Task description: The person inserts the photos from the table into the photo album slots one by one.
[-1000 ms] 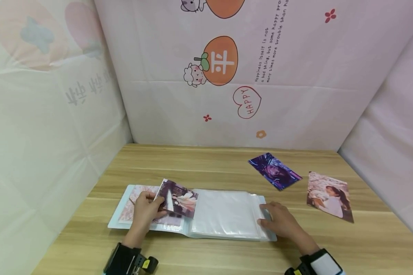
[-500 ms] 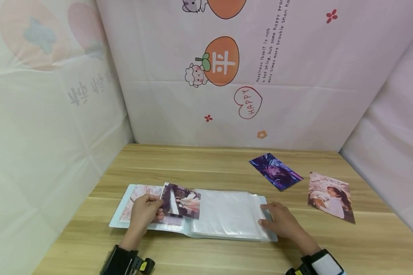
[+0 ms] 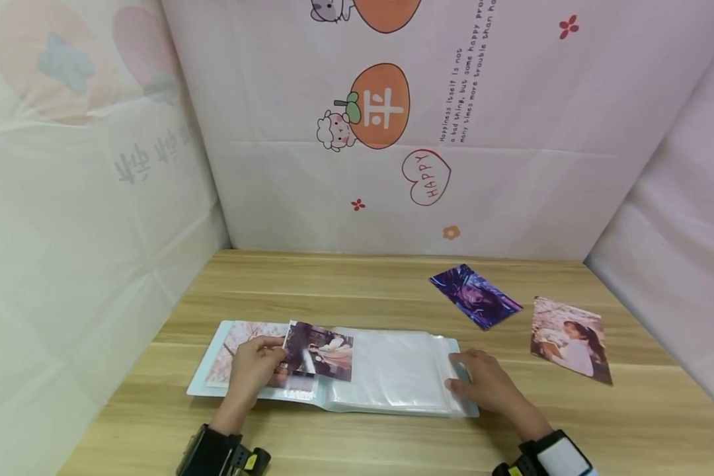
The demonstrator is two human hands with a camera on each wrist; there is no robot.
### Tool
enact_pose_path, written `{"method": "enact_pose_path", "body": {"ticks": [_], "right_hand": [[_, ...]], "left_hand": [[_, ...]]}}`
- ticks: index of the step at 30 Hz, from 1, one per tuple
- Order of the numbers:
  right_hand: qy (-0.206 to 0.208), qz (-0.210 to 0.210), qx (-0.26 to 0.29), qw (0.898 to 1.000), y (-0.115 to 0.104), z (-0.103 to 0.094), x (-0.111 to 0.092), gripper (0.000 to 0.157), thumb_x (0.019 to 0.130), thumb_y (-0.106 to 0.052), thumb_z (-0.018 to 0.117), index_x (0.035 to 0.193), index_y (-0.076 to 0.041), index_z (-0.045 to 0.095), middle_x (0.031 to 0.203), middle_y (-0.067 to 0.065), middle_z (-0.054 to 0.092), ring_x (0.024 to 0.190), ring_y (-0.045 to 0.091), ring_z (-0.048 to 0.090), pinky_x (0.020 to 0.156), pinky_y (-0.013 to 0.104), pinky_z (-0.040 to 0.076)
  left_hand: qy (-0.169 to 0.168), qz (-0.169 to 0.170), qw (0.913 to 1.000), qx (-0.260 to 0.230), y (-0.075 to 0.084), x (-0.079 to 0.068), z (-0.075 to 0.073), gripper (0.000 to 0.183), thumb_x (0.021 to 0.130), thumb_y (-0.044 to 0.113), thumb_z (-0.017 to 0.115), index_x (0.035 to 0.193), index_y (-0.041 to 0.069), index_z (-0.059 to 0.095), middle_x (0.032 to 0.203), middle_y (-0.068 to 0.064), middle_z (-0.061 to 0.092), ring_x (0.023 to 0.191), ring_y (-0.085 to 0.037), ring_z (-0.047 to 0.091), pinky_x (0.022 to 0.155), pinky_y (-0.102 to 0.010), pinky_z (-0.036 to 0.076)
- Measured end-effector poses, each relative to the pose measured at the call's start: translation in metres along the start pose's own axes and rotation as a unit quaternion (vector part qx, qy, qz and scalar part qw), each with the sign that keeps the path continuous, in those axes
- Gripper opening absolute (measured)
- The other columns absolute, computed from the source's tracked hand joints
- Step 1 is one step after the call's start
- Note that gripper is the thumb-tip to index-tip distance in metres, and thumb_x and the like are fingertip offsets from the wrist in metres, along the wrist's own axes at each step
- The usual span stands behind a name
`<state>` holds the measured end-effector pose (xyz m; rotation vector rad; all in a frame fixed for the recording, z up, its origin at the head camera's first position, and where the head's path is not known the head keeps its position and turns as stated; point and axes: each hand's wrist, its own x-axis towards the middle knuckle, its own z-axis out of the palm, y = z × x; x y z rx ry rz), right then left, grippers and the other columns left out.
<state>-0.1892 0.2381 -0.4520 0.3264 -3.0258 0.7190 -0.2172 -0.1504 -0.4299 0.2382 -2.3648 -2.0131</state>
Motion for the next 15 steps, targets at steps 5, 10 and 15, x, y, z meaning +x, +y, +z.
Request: {"method": "enact_pose_path", "body": {"ticks": [5, 10, 15], "right_hand": [[-0.001, 0.001, 0.001, 1.000, 0.000, 0.000, 0.001, 0.049, 0.080, -0.025, 0.072, 0.117, 0.004, 0.059, 0.112, 0.024, 0.056, 0.104, 0.046, 0.049, 0.087, 0.057, 0.040], [-0.003, 0.005, -0.001, 1.000, 0.000, 0.001, 0.001, 0.049, 0.080, -0.024, 0.072, 0.117, 0.004, 0.059, 0.113, 0.025, 0.056, 0.105, 0.046, 0.049, 0.088, 0.057, 0.039], [-0.001, 0.003, 0.002, 1.000, 0.000, 0.001, 0.001, 0.049, 0.079, -0.024, 0.073, 0.117, 0.004, 0.059, 0.114, 0.025, 0.055, 0.105, 0.046, 0.049, 0.088, 0.057, 0.039]], "left_hand": [[-0.001, 0.005, 0.9999, 0.014, -0.002, -0.001, 0.005, 0.024, 0.087, 0.001, 0.056, 0.108, -0.009, 0.061, 0.073, -0.010, 0.065, 0.048, -0.018, 0.060, 0.048, -0.031, 0.053], [-0.012, 0.003, 0.9997, 0.022, -0.003, 0.000, 0.010, 0.023, 0.087, 0.000, 0.054, 0.107, -0.009, 0.062, 0.070, -0.010, 0.064, 0.048, -0.018, 0.060, 0.047, -0.030, 0.053], [-0.022, 0.011, 0.9989, 0.041, -0.005, 0.000, 0.013, 0.023, 0.087, -0.001, 0.053, 0.105, -0.008, 0.064, 0.068, -0.009, 0.063, 0.048, -0.017, 0.059, 0.047, -0.030, 0.053]]}}
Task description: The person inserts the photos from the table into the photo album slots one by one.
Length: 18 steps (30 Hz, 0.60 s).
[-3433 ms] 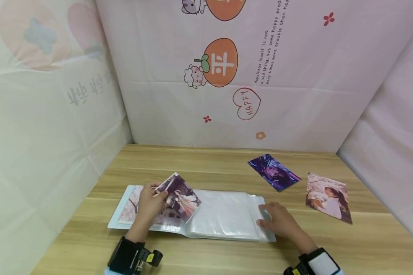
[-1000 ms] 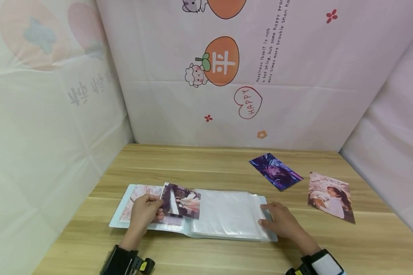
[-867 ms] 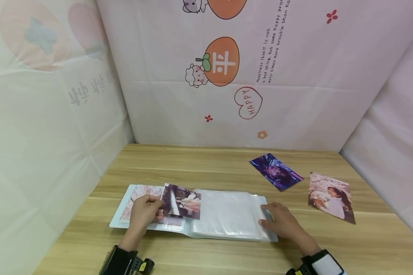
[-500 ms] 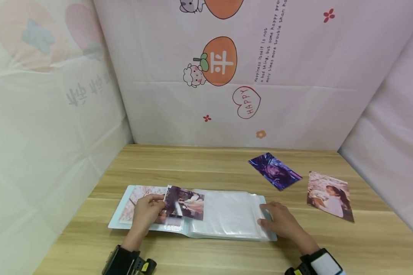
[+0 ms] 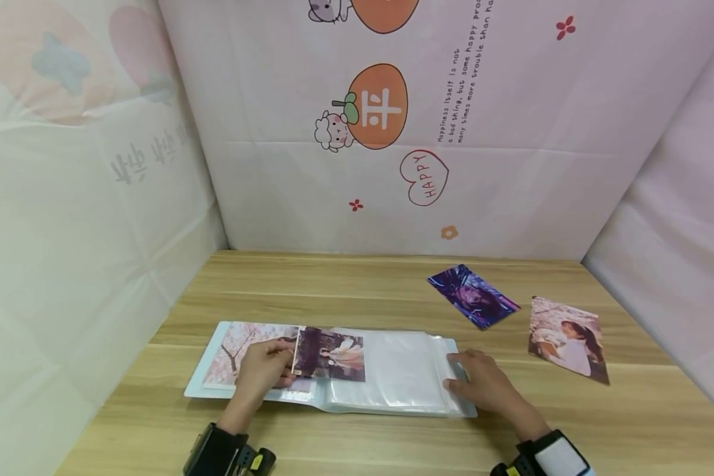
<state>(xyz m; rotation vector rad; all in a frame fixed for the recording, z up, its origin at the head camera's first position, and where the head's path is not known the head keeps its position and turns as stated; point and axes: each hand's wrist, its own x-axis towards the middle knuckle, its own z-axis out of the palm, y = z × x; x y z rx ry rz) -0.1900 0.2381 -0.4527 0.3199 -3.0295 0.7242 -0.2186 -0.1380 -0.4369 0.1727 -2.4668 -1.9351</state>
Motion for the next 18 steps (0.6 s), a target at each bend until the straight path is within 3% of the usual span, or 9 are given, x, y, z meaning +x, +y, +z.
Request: {"method": "enact_pose_path", "body": {"ticks": [8, 18], "right_hand": [[0.001, 0.001, -0.002, 1.000, -0.001, 0.000, 0.000, 0.050, 0.079, -0.024, 0.073, 0.118, 0.004, 0.059, 0.114, 0.026, 0.055, 0.105, 0.045, 0.049, 0.087, 0.057, 0.040], [0.002, 0.013, -0.004, 1.000, 0.001, 0.003, 0.000, 0.050, 0.079, -0.024, 0.073, 0.119, 0.003, 0.059, 0.115, 0.024, 0.055, 0.105, 0.044, 0.049, 0.087, 0.056, 0.040]], "left_hand": [[-0.026, 0.019, 0.9994, 0.016, 0.003, 0.000, 0.006, 0.025, 0.080, -0.005, 0.058, 0.104, -0.008, 0.065, 0.072, -0.010, 0.065, 0.050, -0.017, 0.059, 0.047, -0.029, 0.053], [-0.074, 0.032, 0.9963, 0.030, 0.001, 0.000, 0.017, 0.024, 0.082, -0.006, 0.058, 0.105, -0.008, 0.065, 0.070, -0.010, 0.062, 0.051, -0.016, 0.058, 0.049, -0.032, 0.053]]}}
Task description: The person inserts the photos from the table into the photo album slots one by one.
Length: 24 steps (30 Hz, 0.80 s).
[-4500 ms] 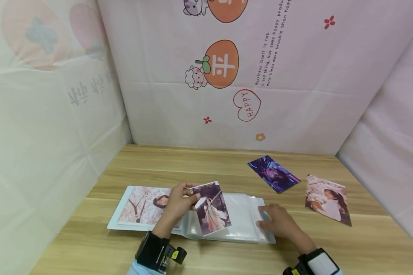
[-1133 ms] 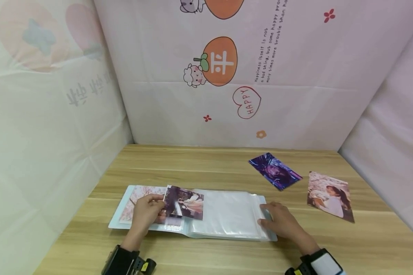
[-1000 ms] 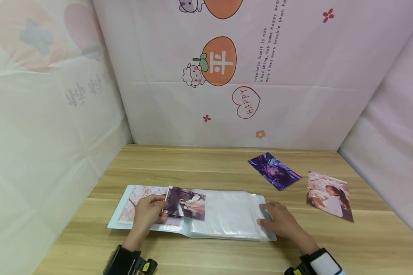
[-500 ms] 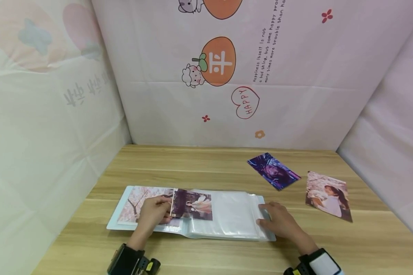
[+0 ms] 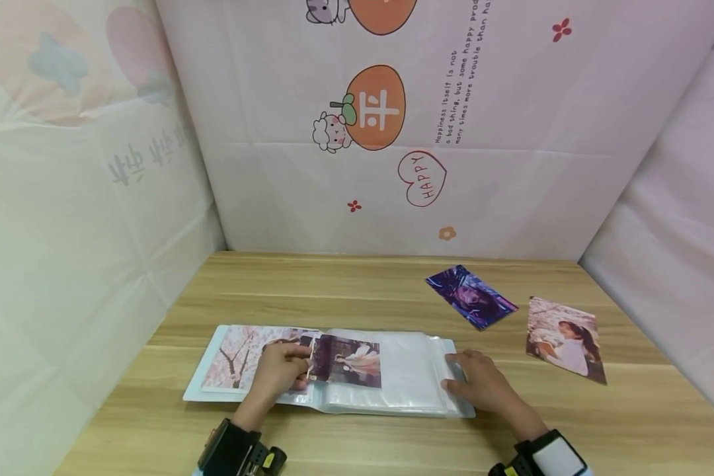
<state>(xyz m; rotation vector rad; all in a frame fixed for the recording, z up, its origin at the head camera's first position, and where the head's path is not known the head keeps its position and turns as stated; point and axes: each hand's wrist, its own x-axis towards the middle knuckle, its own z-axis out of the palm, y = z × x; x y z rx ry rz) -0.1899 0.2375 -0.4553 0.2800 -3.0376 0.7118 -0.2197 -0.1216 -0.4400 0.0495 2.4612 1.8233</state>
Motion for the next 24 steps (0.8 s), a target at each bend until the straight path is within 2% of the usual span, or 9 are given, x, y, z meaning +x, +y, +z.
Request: {"method": "enact_pose_path", "body": {"ticks": [4, 15, 24], "right_hand": [[-0.004, 0.010, 0.001, 1.000, 0.001, 0.002, 0.000, 0.049, 0.080, -0.023, 0.073, 0.120, 0.002, 0.059, 0.116, 0.023, 0.054, 0.107, 0.044, 0.048, 0.088, 0.055, 0.040], [0.003, -0.001, -0.005, 1.000, -0.002, -0.001, -0.001, 0.050, 0.079, -0.025, 0.073, 0.118, 0.002, 0.059, 0.115, 0.025, 0.055, 0.105, 0.045, 0.049, 0.088, 0.056, 0.040], [-0.002, 0.008, -0.005, 1.000, -0.003, 0.000, 0.000, 0.049, 0.079, -0.023, 0.073, 0.119, 0.003, 0.059, 0.116, 0.025, 0.054, 0.107, 0.046, 0.047, 0.089, 0.057, 0.038]], "left_hand": [[-0.012, 0.005, 0.9999, 0.004, -0.002, 0.000, 0.004, 0.024, 0.083, -0.004, 0.059, 0.106, -0.008, 0.065, 0.071, -0.009, 0.062, 0.052, -0.016, 0.059, 0.049, -0.032, 0.053], [-0.044, 0.042, 0.9982, 0.000, 0.004, -0.001, 0.012, 0.025, 0.079, -0.004, 0.061, 0.102, -0.013, 0.063, 0.073, -0.011, 0.064, 0.055, -0.020, 0.062, 0.052, -0.032, 0.054], [-0.052, 0.043, 0.9974, 0.024, 0.003, 0.003, 0.017, 0.026, 0.077, -0.001, 0.067, 0.101, -0.011, 0.065, 0.070, -0.009, 0.065, 0.054, -0.019, 0.062, 0.051, -0.031, 0.053]]}}
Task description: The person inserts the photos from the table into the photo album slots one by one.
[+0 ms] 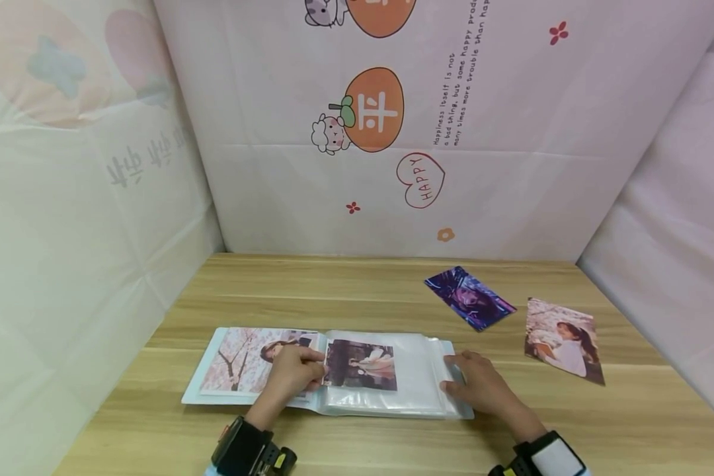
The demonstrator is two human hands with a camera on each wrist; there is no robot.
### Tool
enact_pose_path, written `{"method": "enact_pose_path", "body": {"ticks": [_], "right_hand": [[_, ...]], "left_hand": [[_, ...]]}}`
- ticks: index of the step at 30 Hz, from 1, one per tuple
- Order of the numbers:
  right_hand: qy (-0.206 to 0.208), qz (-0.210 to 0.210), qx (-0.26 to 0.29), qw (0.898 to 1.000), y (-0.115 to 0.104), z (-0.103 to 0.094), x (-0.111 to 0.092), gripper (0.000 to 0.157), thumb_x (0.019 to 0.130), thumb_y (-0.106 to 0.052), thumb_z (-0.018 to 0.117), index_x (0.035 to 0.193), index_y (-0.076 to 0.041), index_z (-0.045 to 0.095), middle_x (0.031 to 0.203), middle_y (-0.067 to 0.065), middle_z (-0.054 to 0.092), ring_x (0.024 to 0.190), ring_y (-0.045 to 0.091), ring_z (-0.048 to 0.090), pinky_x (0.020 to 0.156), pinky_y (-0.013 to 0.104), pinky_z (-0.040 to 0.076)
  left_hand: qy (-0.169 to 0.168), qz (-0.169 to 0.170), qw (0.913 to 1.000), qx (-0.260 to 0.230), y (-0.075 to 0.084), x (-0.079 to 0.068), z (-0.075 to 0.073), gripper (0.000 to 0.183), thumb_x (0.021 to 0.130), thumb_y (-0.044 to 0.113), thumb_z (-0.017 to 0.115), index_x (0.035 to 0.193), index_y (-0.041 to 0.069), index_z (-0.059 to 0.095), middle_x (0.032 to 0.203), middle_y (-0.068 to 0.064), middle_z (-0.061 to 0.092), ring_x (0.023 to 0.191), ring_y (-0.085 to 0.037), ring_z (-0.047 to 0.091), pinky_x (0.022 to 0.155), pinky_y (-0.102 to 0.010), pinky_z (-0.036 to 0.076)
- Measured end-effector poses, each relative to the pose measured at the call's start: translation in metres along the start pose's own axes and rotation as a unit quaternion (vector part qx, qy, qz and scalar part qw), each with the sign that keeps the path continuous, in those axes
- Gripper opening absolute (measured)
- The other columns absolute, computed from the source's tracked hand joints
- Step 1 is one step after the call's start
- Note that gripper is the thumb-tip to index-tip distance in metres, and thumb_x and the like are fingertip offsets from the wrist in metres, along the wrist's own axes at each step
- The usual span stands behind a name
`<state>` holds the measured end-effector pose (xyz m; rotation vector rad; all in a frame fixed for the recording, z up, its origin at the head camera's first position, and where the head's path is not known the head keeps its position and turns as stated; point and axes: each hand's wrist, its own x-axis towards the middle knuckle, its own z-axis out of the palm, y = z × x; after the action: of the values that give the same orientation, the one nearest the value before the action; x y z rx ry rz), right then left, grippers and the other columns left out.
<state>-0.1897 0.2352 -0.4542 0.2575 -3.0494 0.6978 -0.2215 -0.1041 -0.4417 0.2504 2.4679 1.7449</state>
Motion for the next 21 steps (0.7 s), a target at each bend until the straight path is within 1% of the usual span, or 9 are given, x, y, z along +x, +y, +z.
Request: {"method": "enact_pose_path", "body": {"ticks": [7, 11, 17, 21], "right_hand": [[-0.004, -0.004, -0.002, 1.000, 0.002, 0.000, 0.000, 0.051, 0.080, -0.025, 0.073, 0.119, 0.003, 0.058, 0.117, 0.028, 0.053, 0.108, 0.048, 0.046, 0.089, 0.058, 0.038], [-0.004, 0.001, -0.001, 1.000, 0.002, 0.000, -0.001, 0.050, 0.080, -0.024, 0.072, 0.120, 0.003, 0.058, 0.119, 0.028, 0.052, 0.109, 0.048, 0.045, 0.090, 0.058, 0.037], [-0.002, -0.005, 0.001, 1.000, 0.003, 0.000, -0.001, 0.051, 0.080, -0.024, 0.073, 0.120, 0.003, 0.058, 0.118, 0.027, 0.052, 0.109, 0.047, 0.046, 0.090, 0.058, 0.037], [0.000, -0.007, 0.000, 1.000, 0.003, 0.000, -0.002, 0.050, 0.080, -0.024, 0.073, 0.120, 0.002, 0.058, 0.118, 0.027, 0.053, 0.109, 0.047, 0.046, 0.089, 0.058, 0.038]], "left_hand": [[0.005, -0.004, 0.9999, 0.010, 0.003, 0.002, 0.005, 0.038, 0.073, -0.003, 0.069, 0.109, -0.011, 0.059, 0.068, -0.008, 0.065, 0.052, -0.018, 0.060, 0.049, -0.029, 0.050], [0.003, -0.009, 1.0000, 0.004, 0.005, 0.002, 0.009, 0.040, 0.071, -0.005, 0.068, 0.110, -0.010, 0.058, 0.070, -0.010, 0.067, 0.055, -0.019, 0.062, 0.052, -0.030, 0.052], [-0.009, -0.014, 0.9998, -0.011, 0.008, 0.003, 0.015, 0.041, 0.071, -0.006, 0.067, 0.111, -0.011, 0.057, 0.072, -0.012, 0.067, 0.058, -0.022, 0.064, 0.054, -0.032, 0.053], [-0.012, -0.014, 0.9998, -0.001, 0.009, 0.003, 0.017, 0.040, 0.072, -0.005, 0.067, 0.111, -0.009, 0.058, 0.071, -0.010, 0.066, 0.057, -0.022, 0.063, 0.053, -0.032, 0.052]]}}
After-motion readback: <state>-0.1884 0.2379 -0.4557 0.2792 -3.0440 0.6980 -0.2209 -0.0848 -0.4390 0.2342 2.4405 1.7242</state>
